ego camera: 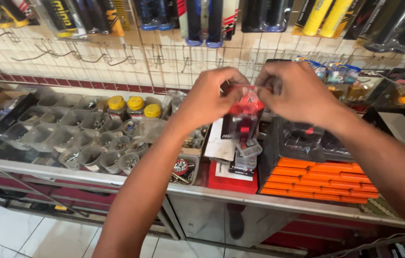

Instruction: The person handles various packaged motorcycle parts on a glass counter, picking them up to look at them and then placing some on a wall-mounted display rack.

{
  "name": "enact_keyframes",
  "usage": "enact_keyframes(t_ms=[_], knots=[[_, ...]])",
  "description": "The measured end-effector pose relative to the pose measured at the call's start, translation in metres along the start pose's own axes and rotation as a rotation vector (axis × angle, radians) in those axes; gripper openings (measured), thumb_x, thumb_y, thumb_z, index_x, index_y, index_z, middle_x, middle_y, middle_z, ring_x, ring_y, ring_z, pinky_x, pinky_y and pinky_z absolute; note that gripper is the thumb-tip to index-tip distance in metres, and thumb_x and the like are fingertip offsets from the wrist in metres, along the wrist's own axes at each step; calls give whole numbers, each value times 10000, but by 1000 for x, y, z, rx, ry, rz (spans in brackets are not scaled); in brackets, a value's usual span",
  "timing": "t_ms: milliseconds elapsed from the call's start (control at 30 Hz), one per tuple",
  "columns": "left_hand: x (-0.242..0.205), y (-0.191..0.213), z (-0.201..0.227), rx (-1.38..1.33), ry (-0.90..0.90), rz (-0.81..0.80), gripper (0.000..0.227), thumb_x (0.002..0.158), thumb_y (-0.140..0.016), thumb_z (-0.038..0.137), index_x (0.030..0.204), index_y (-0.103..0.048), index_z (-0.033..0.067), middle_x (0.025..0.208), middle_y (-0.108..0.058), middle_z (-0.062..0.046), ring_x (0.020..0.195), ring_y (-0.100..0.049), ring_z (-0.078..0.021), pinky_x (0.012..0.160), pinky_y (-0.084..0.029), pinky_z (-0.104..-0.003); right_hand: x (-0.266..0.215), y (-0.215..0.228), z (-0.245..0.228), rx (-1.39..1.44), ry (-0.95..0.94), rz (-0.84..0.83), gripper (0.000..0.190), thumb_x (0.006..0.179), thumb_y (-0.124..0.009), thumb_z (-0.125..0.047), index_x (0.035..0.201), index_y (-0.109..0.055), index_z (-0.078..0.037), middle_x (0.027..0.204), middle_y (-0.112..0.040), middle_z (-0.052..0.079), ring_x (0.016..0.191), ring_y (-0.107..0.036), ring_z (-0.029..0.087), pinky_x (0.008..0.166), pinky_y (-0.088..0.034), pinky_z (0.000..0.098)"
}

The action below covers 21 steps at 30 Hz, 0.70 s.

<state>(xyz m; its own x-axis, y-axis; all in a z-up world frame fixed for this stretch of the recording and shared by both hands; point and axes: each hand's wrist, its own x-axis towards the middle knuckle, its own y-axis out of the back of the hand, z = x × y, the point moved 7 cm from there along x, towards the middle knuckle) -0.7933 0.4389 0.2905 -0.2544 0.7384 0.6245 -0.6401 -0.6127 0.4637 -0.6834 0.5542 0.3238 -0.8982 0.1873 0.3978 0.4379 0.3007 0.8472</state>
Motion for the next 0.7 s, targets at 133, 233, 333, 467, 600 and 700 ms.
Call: enact_keyframes(t_ms=[133,233,333,467,600,700], knots=[[27,-14,-25,167,-25,-9,84,905,-725,32,982,-738,1,854,-754,-133,733,-713,-164,701,-565,-316,24,-9,33,-24,4,-24,189,828,-695,-150,952,-746,-17,777,-738,176,705,-746,283,723,-588,407],[39,-25,-51,119,36,40,93,890,-712,22,977,-741,5,851,-765,-121,730,-730,-154,693,-576,-309,39,-17,55,-37,29,-13,193,809,-694,-138,948,-750,-16,810,-742,181,775,-750,309,769,-587,416],[45,-33,-73,20,39,83,83,931,-714,49,1000,-726,5,888,-781,-90,770,-740,-136,714,-583,-297,50,-25,84,-36,-22,-61,186,807,-694,-144,935,-754,-23,834,-749,184,822,-752,311,794,-580,420],[41,-44,-101,-47,103,121,123,922,-716,51,1033,-713,-1,908,-770,-73,764,-716,-117,704,-581,-287,56,-44,108,-20,-47,-119,190,805,-703,-162,933,-749,-29,873,-758,178,839,-753,321,789,-581,426],[41,-50,-119,-66,127,128,122,917,-721,41,1030,-715,-3,905,-763,-68,759,-708,-107,697,-578,-284,63,-59,120,-26,-40,-160,191,809,-706,-155,941,-745,-23,888,-757,195,869,-751,344,808,-579,435],[47,-53,-126,-68,122,118,89,926,-727,35,1003,-731,-9,888,-766,-82,758,-697,-121,703,-571,-290,68,-63,127,-32,-41,-171,184,816,-695,-144,945,-742,-21,899,-755,202,885,-748,358,820,-577,442]])
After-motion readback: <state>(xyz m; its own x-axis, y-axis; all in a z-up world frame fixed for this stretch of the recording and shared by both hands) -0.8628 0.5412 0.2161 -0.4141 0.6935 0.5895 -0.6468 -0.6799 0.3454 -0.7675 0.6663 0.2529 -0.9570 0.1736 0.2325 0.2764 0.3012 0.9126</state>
